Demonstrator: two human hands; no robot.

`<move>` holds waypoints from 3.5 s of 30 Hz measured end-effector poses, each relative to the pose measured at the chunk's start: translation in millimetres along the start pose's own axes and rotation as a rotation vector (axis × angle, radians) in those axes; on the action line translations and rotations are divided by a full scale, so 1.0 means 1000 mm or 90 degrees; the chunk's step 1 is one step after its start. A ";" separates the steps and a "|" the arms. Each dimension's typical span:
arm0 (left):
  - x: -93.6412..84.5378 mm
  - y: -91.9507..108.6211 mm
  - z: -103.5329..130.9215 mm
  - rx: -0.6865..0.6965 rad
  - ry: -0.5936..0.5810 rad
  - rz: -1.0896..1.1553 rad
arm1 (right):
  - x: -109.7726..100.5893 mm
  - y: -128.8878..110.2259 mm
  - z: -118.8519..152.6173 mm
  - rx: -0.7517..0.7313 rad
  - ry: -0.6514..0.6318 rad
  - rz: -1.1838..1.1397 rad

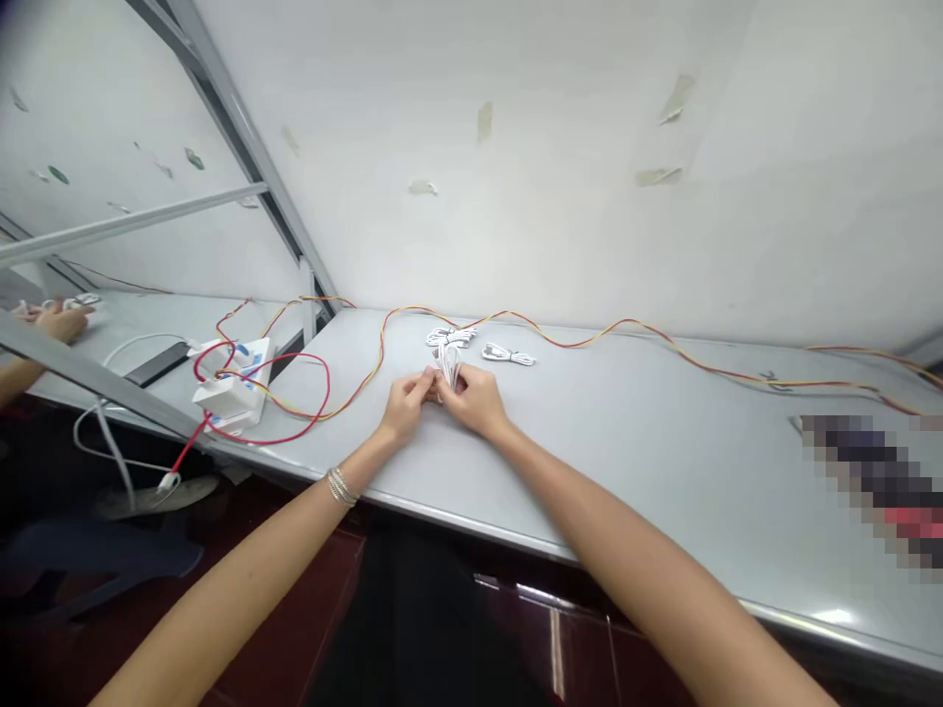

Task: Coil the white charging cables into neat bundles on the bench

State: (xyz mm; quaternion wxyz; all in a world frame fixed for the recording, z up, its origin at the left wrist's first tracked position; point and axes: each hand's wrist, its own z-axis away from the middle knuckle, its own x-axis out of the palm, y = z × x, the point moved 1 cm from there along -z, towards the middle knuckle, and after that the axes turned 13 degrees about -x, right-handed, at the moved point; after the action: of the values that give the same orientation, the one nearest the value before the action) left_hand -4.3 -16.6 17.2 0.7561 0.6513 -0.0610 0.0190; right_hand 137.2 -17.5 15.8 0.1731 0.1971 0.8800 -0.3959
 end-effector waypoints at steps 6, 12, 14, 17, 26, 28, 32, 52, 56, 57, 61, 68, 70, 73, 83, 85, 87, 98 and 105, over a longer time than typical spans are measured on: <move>-0.005 0.044 -0.053 0.204 0.187 -0.049 | -0.002 0.011 -0.006 0.083 0.048 -0.055; -0.018 0.031 -0.066 0.204 0.166 -0.125 | -0.003 0.019 -0.013 0.169 0.074 -0.124; -0.025 0.024 -0.065 0.192 0.153 -0.146 | -0.005 0.021 -0.015 0.236 0.078 -0.199; -0.032 0.019 -0.065 0.182 0.129 -0.191 | -0.010 0.024 -0.020 0.353 0.061 -0.306; -0.016 0.003 -0.060 0.179 -0.021 -0.528 | -0.020 0.025 -0.024 0.340 -0.023 -0.378; -0.013 0.003 -0.058 0.196 -0.027 -0.562 | -0.019 0.027 -0.023 0.318 -0.035 -0.363; -0.012 0.006 -0.058 0.211 -0.023 -0.582 | -0.018 0.028 -0.022 0.310 -0.043 -0.350; -0.026 0.006 -0.071 0.182 0.028 -0.366 | -0.016 0.021 -0.020 0.271 -0.111 -0.241; -0.025 0.006 -0.072 0.181 0.019 -0.310 | -0.014 0.022 -0.020 0.271 -0.115 -0.234; -0.025 0.007 -0.071 0.179 0.015 -0.297 | -0.014 0.022 -0.020 0.269 -0.116 -0.234; -0.023 0.009 -0.069 0.164 -0.005 -0.242 | -0.014 0.022 -0.019 0.265 -0.123 -0.229; -0.023 0.007 -0.069 0.148 -0.036 -0.224 | -0.015 0.020 -0.019 0.260 -0.130 -0.213; -0.023 0.005 -0.070 0.140 -0.042 -0.229 | -0.014 0.021 -0.019 0.254 -0.132 -0.209; -0.023 0.005 -0.070 0.118 -0.033 -0.237 | -0.014 0.023 -0.019 0.240 -0.131 -0.205; -0.021 0.009 -0.067 0.099 -0.027 -0.237 | -0.013 0.023 -0.018 0.218 -0.139 -0.193; -0.021 0.009 -0.067 0.098 -0.022 -0.231 | -0.014 0.022 -0.018 0.215 -0.137 -0.194; -0.020 0.009 -0.067 0.092 -0.016 -0.228 | -0.014 0.022 -0.018 0.212 -0.138 -0.190; -0.019 0.012 -0.063 0.086 -0.006 -0.229 | -0.014 0.022 -0.018 0.221 -0.141 -0.179; -0.023 0.015 -0.065 0.058 0.077 -0.160 | -0.014 0.022 -0.019 0.234 -0.137 -0.182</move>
State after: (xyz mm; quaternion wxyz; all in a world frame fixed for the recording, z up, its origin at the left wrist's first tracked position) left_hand -24.3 51.2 20.0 0.7244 0.6852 0.0677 -0.0336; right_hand 156.6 7.1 20.1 0.1695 0.0552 0.7888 -0.5883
